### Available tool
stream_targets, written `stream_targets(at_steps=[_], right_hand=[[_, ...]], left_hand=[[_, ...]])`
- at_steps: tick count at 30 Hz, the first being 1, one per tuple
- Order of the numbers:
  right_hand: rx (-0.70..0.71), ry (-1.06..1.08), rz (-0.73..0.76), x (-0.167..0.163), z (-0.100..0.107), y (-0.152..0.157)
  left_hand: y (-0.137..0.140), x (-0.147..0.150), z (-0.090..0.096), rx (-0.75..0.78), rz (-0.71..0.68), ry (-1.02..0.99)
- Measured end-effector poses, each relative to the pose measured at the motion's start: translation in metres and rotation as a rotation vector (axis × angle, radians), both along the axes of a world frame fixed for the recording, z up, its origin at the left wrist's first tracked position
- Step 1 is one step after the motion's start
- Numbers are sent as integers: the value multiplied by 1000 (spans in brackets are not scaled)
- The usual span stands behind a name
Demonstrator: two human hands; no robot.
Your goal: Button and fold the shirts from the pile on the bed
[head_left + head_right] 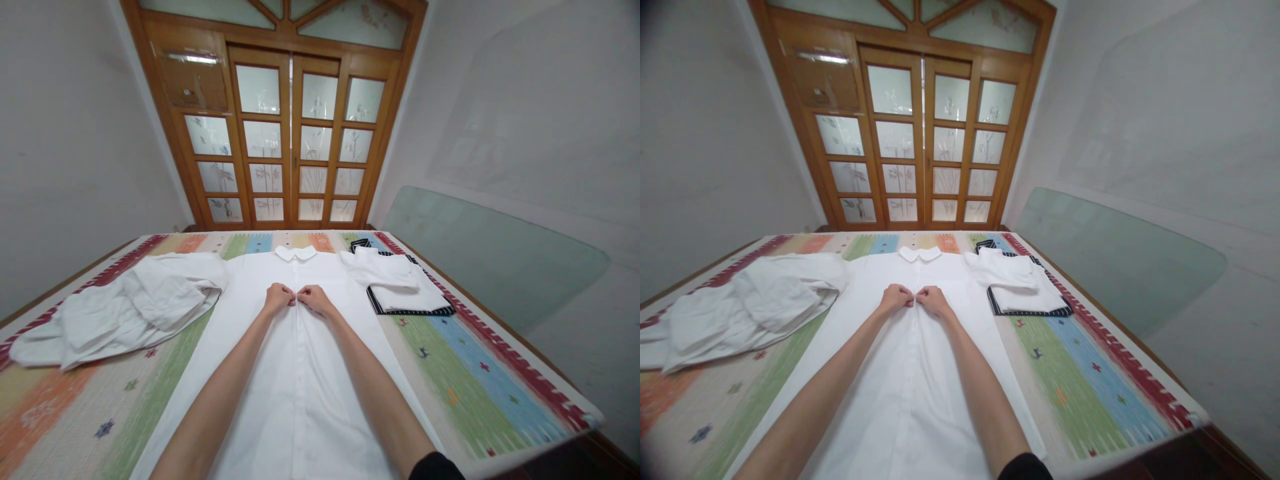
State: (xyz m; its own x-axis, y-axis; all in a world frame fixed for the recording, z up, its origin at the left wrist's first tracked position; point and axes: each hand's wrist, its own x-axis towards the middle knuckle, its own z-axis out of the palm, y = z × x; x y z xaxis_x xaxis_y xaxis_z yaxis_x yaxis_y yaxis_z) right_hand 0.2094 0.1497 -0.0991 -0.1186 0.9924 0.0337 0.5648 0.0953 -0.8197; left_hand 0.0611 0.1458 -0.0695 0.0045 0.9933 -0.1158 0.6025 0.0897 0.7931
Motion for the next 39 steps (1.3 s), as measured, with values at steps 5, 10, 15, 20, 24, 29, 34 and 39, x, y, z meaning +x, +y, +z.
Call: stream_targets(at_steps=[5, 10, 15, 20, 24, 29, 34, 39], right_hand=[[-5, 5, 10, 0, -3, 3], [4, 21, 12, 0, -8, 4], [-21, 62, 12, 0, -6, 2], [-38, 58, -6, -1, -1, 0], [-12, 14, -17, -1, -1, 0], [30, -53, -20, -2, 0, 4], [6, -150, 8, -3, 5, 9], [-38, -187, -8, -5, 9, 14]], left_hand=[[0, -2, 0, -34, 25, -45], [1, -1, 0, -42, 28, -55], [3, 0, 0, -22, 24, -13], [2, 0, -1, 37, 23, 31], [0, -1, -5, 77, 3, 26], [-3, -1, -10, 114, -37, 1], [-3, -4, -13, 199, -64, 22], [2, -9, -22, 459, -133, 171]])
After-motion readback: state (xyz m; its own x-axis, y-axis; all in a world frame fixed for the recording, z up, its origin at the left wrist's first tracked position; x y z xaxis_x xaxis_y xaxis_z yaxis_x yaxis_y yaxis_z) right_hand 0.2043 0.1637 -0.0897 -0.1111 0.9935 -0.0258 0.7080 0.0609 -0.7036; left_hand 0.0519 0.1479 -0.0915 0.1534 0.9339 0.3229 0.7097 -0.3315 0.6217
